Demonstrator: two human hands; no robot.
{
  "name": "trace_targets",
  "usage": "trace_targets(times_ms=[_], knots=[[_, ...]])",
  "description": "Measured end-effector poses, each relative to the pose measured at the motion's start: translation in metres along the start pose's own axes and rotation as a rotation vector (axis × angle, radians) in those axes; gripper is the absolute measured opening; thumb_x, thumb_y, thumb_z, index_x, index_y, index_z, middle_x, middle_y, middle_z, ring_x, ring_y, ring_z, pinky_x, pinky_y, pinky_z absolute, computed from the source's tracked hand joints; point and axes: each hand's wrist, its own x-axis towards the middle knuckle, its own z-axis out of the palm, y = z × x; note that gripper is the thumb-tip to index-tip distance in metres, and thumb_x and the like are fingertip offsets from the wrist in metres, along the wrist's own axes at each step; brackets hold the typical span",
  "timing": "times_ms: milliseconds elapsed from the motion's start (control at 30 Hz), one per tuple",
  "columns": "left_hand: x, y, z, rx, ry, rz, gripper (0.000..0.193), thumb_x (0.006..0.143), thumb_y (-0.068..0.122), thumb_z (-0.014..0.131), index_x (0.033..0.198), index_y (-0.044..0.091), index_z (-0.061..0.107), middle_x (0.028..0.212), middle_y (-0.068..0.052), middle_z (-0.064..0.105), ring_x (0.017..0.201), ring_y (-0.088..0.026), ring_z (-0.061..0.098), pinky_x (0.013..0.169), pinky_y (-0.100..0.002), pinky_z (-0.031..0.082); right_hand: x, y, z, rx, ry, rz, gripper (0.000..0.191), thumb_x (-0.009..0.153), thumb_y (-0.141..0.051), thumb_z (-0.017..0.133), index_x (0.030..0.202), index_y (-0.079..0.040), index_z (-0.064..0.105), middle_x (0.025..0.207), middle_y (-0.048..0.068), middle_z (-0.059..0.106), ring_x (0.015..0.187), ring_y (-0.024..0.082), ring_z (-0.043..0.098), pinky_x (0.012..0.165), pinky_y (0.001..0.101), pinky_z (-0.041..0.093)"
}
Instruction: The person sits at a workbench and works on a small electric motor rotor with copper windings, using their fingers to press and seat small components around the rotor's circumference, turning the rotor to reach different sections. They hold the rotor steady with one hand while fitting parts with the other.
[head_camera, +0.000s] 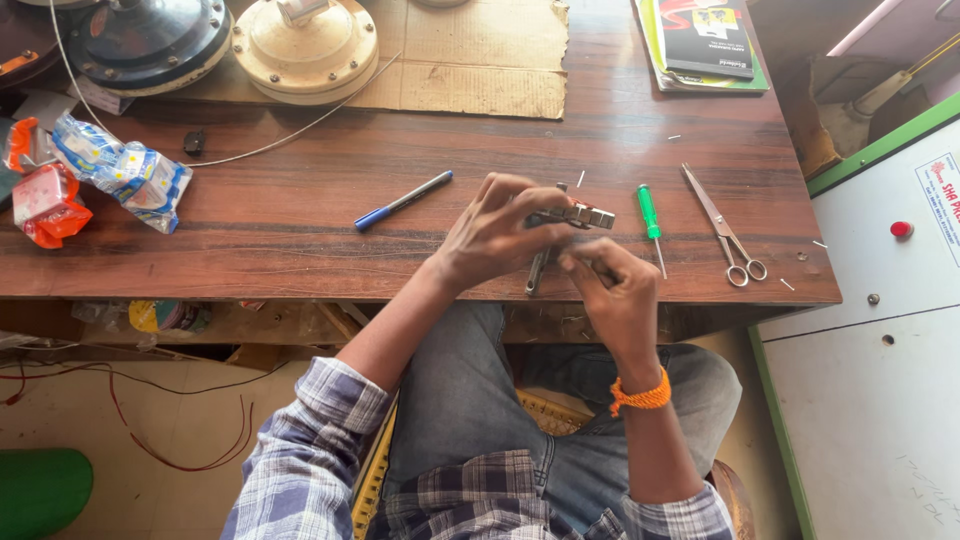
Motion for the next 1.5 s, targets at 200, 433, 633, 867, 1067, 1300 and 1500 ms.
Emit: trace_targets(times_ms=[200, 433, 633, 867, 1067, 1300, 1500], knots=[[-0.017, 0.008, 0.020, 0.068, 0.111, -0.106, 0.017, 0.088, 0.016, 0.089, 0.095, 0.014, 0.074, 0.083, 0.004, 0.059, 0.078, -0.015, 0.055, 0.071, -0.034, 0.045, -0.008, -0.014, -0.031, -0.111, 0.044, -0.034, 0.004, 0.092, -0.006, 0.076, 0.095, -0.003, 0.077, 0.077, -0.005, 0.068, 0.065, -0.001, 0.052, 0.057, 0.0187, 0.040], [-0.018, 0.046, 0.034, -0.398, 0.348, -0.808, 0.007, 0.092, 0.009, 0.075, 0.088, 0.005, 0.070, 0.059, 0.005, 0.056, 0.052, -0.002, 0.048, 0.050, -0.022, 0.038, 0.025, -0.047, -0.036, -0.226, 0.026, -0.126, 0.010, 0.094, -0.011, 0.080, 0.098, -0.003, 0.078, 0.063, -0.004, 0.055, 0.055, 0.003, 0.037, 0.049, 0.0256, 0.025], [-0.008, 0.058, 0.040, -0.792, 0.544, -1.089, 0.009, 0.096, 0.006, 0.071, 0.088, 0.002, 0.068, 0.074, 0.006, 0.064, 0.064, 0.001, 0.052, 0.056, -0.018, 0.039, 0.073, -0.050, -0.017, -0.316, -0.013, -0.131, 0.008, 0.094, -0.011, 0.081, 0.097, -0.004, 0.079, 0.055, -0.004, 0.050, 0.050, 0.004, 0.037, 0.046, 0.0295, 0.026], [-0.001, 0.059, 0.037, -0.916, 0.598, -1.208, 0.009, 0.094, 0.005, 0.072, 0.086, 0.002, 0.070, 0.073, 0.005, 0.065, 0.063, 0.002, 0.050, 0.056, -0.017, 0.036, 0.097, -0.030, -0.006, -0.330, -0.054, -0.105, 0.009, 0.091, -0.013, 0.081, 0.095, -0.004, 0.080, 0.055, -0.002, 0.054, 0.050, 0.005, 0.042, 0.045, 0.0284, 0.030], [0.006, 0.062, 0.028, -1.087, 0.606, -1.379, 0.010, 0.091, 0.008, 0.071, 0.083, 0.003, 0.069, 0.062, 0.008, 0.056, 0.050, 0.002, 0.039, 0.045, -0.017, 0.025, 0.104, -0.023, -0.005, -0.295, -0.067, -0.030, 0.011, 0.091, -0.015, 0.080, 0.096, -0.005, 0.080, 0.061, -0.005, 0.062, 0.050, 0.003, 0.050, 0.043, 0.0267, 0.036], [0.016, 0.047, -0.003, 0.122, 0.271, -0.348, 0.050, 0.083, 0.021, 0.076, 0.127, 0.012, 0.055, 0.107, -0.010, 0.069, 0.098, -0.028, 0.062, 0.089, -0.038, 0.051, 0.084, -0.023, -0.044, -0.279, -0.072, 0.082, 0.015, 0.091, -0.017, 0.082, 0.099, -0.004, 0.080, 0.060, -0.002, 0.059, 0.051, 0.003, 0.043, 0.044, 0.0273, 0.031], [0.021, -0.005, -0.015, -0.332, -0.195, -0.273, 0.085, 0.091, 0.014, 0.079, 0.161, 0.024, 0.031, 0.124, 0.002, 0.071, 0.118, -0.021, 0.065, 0.105, -0.040, 0.054, 0.065, -0.025, -0.053, -0.107, -0.106, 0.173, 0.013, 0.091, -0.013, 0.081, 0.097, -0.002, 0.079, 0.062, -0.008, 0.054, 0.055, 0.001, 0.040, 0.047, 0.0245, 0.026]])
